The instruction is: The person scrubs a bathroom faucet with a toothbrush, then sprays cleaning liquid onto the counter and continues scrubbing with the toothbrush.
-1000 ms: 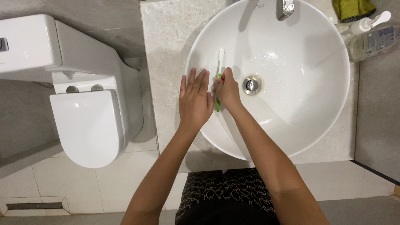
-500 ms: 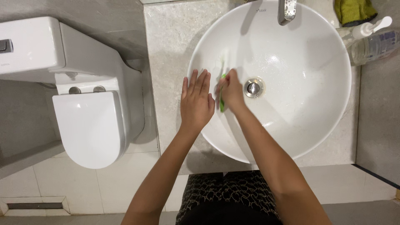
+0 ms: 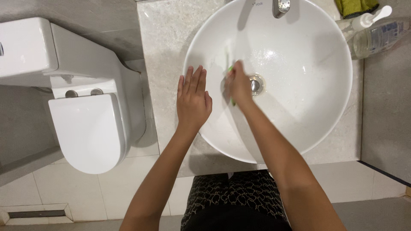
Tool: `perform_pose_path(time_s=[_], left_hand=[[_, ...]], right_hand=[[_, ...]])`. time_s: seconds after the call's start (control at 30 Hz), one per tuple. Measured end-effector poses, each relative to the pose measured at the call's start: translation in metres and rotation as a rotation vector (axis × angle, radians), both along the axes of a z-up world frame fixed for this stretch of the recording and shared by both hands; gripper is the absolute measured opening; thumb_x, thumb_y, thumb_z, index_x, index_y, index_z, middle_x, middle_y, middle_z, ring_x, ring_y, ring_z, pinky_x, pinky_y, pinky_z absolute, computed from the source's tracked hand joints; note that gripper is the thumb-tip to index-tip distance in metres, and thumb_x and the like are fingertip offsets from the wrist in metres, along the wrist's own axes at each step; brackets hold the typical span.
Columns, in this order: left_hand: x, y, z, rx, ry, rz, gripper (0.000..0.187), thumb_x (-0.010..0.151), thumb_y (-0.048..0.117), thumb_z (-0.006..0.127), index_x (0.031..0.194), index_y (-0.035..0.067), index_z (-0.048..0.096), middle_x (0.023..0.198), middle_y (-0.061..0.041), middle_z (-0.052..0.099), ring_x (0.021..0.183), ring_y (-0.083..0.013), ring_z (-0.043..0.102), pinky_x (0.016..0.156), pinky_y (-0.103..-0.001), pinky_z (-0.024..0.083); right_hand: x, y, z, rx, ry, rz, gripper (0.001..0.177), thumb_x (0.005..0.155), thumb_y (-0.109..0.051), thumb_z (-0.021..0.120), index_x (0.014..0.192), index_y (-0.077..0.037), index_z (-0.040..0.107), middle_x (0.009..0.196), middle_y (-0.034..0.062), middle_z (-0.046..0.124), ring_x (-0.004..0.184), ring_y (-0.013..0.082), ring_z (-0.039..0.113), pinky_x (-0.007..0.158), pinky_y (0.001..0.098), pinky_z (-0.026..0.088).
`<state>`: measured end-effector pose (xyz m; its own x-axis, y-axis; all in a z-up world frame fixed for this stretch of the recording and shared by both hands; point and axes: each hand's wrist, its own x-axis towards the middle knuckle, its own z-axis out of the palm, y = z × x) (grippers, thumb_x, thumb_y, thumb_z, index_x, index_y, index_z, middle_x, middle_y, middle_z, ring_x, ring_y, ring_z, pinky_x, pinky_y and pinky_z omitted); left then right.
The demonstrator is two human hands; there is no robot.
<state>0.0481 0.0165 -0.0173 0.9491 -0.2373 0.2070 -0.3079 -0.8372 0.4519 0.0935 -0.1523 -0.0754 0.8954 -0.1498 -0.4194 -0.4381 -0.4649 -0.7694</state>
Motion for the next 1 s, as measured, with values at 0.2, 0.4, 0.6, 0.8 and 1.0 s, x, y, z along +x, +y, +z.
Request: perform_pose_path(time_s=[0.2, 0.4, 0.6, 0.8, 1.0], left_hand=[[0.001, -0.001, -0.005, 0.033, -0.033, 0.01, 0.056, 0.091, 0.003, 0.06, 0.146, -0.003, 0.053, 0.156, -0.016, 0.05, 0.152, -0.0333, 0.038, 0.127, -0.054, 0.026], [-0.002, -0.001, 0.002, 0.01, -0.009, 0.014, 0.056, 0.09, 0.002, 0.061, 0.145, -0.003, 0.054, 0.157, -0.016, 0.049, 0.152, -0.0328, 0.037, 0.126, -0.054, 0.026], [0.001, -0.001, -0.002, 0.008, -0.03, 0.017, 0.055, 0.09, 0.001, 0.062, 0.145, -0.002, 0.055, 0.156, -0.016, 0.05, 0.152, -0.0333, 0.038, 0.126, -0.055, 0.027], [0.0, 0.0, 0.003, -0.02, -0.035, 0.007, 0.054, 0.092, 0.0, 0.061, 0.145, -0.002, 0.055, 0.157, -0.016, 0.049, 0.152, -0.0344, 0.037, 0.126, -0.055, 0.027], [-0.001, 0.001, 0.006, -0.022, 0.016, 0.007, 0.057, 0.091, 0.001, 0.061, 0.147, -0.002, 0.053, 0.161, -0.015, 0.043, 0.153, -0.033, 0.033, 0.126, -0.056, 0.025]], right_hand=[[-0.026, 0.021, 0.015, 0.056, 0.218, 0.16, 0.017, 0.111, -0.02, 0.032, 0.101, -0.012, 0.042, 0.072, 0.0122, 0.061, 0.055, 0.025, 0.059, 0.053, 0.0449, 0.053], [0.003, -0.072, -0.036, -0.479, -0.297, 0.198, 0.035, 0.099, -0.012, 0.048, 0.132, -0.007, 0.056, 0.095, 0.0131, 0.073, 0.086, 0.031, 0.069, 0.076, 0.0462, 0.053], [-0.043, -0.147, 0.016, -0.879, 0.08, 0.211, 0.019, 0.11, -0.009, 0.047, 0.126, -0.006, 0.058, 0.097, 0.016, 0.073, 0.09, 0.0341, 0.07, 0.075, 0.0499, 0.055], [-0.073, -0.173, 0.07, -0.987, 0.191, 0.521, 0.027, 0.111, -0.019, 0.036, 0.127, -0.013, 0.056, 0.096, 0.0178, 0.07, 0.082, 0.034, 0.073, 0.07, 0.0481, 0.059], [-0.103, -0.148, 0.056, -0.907, 0.231, 0.768, 0.045, 0.101, -0.01, 0.033, 0.143, -0.011, 0.047, 0.098, 0.0189, 0.073, 0.084, 0.0309, 0.073, 0.073, 0.0459, 0.059]])
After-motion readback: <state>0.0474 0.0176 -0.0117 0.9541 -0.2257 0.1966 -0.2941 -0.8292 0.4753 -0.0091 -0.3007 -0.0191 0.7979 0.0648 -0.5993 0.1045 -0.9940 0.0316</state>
